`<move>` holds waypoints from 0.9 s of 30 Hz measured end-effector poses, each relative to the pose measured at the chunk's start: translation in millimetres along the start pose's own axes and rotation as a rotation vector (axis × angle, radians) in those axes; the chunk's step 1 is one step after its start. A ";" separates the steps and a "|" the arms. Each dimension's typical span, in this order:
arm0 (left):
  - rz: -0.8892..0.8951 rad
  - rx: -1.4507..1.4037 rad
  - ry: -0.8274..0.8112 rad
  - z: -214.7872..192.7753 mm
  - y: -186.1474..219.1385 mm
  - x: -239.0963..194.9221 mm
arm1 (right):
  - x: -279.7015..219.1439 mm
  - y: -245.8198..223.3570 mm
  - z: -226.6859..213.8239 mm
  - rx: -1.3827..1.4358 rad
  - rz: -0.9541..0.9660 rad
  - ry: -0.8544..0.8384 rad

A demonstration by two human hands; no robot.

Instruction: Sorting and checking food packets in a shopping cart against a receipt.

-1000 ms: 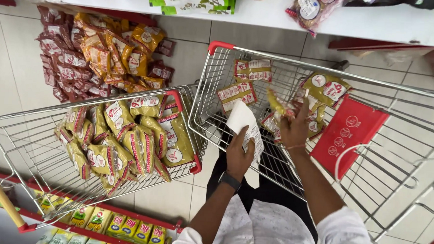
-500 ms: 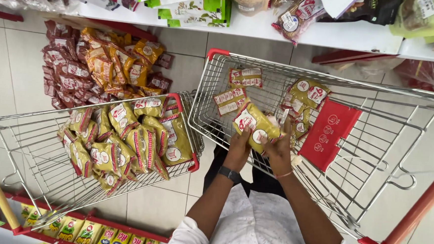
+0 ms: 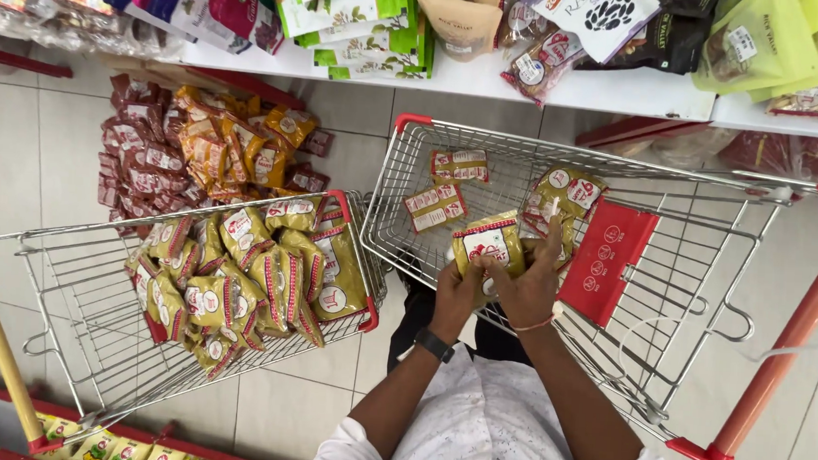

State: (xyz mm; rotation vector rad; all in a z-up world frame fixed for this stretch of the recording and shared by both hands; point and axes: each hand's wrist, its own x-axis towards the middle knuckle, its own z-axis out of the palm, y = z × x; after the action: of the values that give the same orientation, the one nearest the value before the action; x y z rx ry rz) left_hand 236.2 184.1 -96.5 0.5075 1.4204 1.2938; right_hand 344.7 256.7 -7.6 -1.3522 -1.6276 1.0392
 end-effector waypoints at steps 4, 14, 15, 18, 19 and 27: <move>0.041 0.044 0.015 10.4 38.1 -12.4 | 2.0 -7.9 -3.1 -0.014 0.006 0.017; 0.182 0.190 -0.040 13.7 67.6 -10.7 | -0.6 -5.2 -8.6 0.060 0.020 0.082; 0.195 0.217 -0.066 12.9 70.0 -9.6 | 0.2 -6.2 -10.3 0.124 0.069 0.082; 0.195 0.180 -0.167 11.4 84.7 -5.1 | 3.6 16.8 -10.6 0.307 0.108 0.089; 0.194 0.179 -0.168 9.2 83.4 -3.7 | 6.2 14.5 -13.1 0.306 0.109 0.090; 0.123 0.181 -0.345 -1.0 74.8 -2.0 | 23.1 -11.0 -27.7 0.565 0.150 -0.085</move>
State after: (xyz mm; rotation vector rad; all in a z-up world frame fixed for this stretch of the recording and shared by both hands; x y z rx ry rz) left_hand 210.5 205.3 -29.5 0.9064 1.2344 1.1134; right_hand 362.8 281.5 14.3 -1.0626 -1.1683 1.5227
